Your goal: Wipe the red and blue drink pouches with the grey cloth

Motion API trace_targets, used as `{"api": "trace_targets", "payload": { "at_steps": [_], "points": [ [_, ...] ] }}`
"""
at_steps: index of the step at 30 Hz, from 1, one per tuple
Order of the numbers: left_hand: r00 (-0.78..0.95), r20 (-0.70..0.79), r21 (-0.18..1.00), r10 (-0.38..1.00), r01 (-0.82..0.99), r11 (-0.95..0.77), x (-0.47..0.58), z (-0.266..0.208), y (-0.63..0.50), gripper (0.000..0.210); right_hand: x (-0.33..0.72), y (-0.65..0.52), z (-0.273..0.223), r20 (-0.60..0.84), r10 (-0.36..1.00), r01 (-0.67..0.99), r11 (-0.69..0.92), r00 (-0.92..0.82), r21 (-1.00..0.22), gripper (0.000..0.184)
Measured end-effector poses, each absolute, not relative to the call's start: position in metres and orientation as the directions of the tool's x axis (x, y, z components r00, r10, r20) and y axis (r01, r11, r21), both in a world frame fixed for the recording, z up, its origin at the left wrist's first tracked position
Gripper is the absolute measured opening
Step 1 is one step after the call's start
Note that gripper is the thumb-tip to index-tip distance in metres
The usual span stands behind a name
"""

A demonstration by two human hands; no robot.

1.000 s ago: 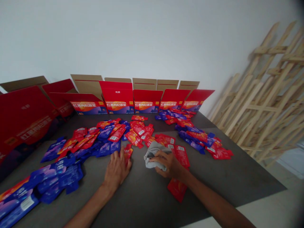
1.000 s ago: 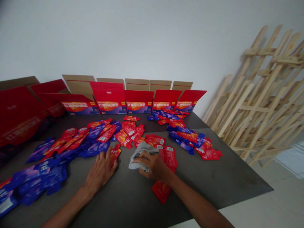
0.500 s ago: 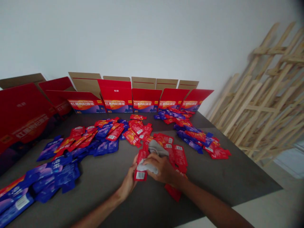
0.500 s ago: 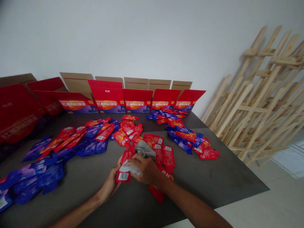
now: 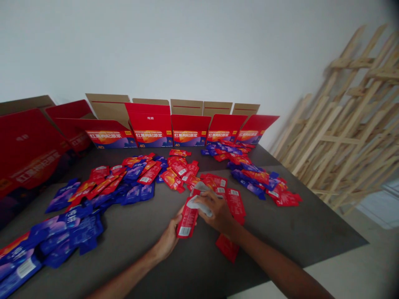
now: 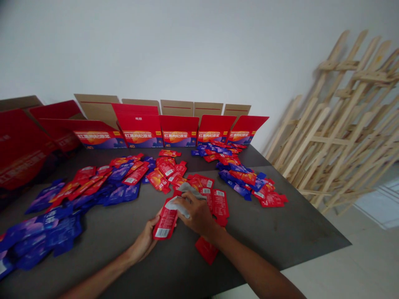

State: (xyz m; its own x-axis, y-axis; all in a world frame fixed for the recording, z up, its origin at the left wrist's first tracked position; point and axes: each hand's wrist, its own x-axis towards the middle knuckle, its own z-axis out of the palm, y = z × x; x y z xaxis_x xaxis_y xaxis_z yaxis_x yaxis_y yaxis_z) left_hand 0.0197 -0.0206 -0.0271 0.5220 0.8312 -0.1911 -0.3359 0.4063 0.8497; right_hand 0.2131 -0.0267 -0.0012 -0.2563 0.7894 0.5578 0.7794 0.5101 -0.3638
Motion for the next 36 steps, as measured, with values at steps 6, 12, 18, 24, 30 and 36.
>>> {"api": "trace_targets", "payload": {
  "at_steps": [6,12,18,24,30,36],
  "points": [
    [0.478,-0.217,0.834,0.851,-0.363,0.416,0.019,-0.025,-0.017,0.047,0.208,-0.033,-0.006,0.48,0.705,0.675,0.686,-0.523,-0.272,0.03],
    [0.47,-0.215,0.838,0.856,-0.362,0.409,0.021,-0.024,-0.019,0.05,0.205,-0.032,-0.009,0.512,0.73,0.704,0.645,-0.453,-0.297,0.029],
    [0.475,-0.201,0.841,0.857,-0.365,0.399,0.021,-0.026,-0.019,0.053,0.206,-0.032,-0.004,0.534,0.775,0.739,0.569,-0.337,-0.36,0.029],
    [0.488,-0.266,0.793,0.832,-0.38,0.476,0.02,-0.021,-0.018,0.05,0.208,-0.034,-0.003,0.404,0.626,0.615,0.768,-0.667,-0.176,0.031],
    [0.493,-0.194,0.854,0.848,-0.34,0.393,0.019,-0.029,-0.017,0.054,0.211,-0.029,-0.005,0.527,0.745,0.708,0.624,-0.41,-0.331,0.029],
    [0.514,-0.191,0.881,0.836,-0.285,0.377,0.017,-0.034,-0.017,0.057,0.213,-0.026,-0.001,0.571,0.786,0.729,0.532,-0.236,-0.43,0.028]
  ]
}}
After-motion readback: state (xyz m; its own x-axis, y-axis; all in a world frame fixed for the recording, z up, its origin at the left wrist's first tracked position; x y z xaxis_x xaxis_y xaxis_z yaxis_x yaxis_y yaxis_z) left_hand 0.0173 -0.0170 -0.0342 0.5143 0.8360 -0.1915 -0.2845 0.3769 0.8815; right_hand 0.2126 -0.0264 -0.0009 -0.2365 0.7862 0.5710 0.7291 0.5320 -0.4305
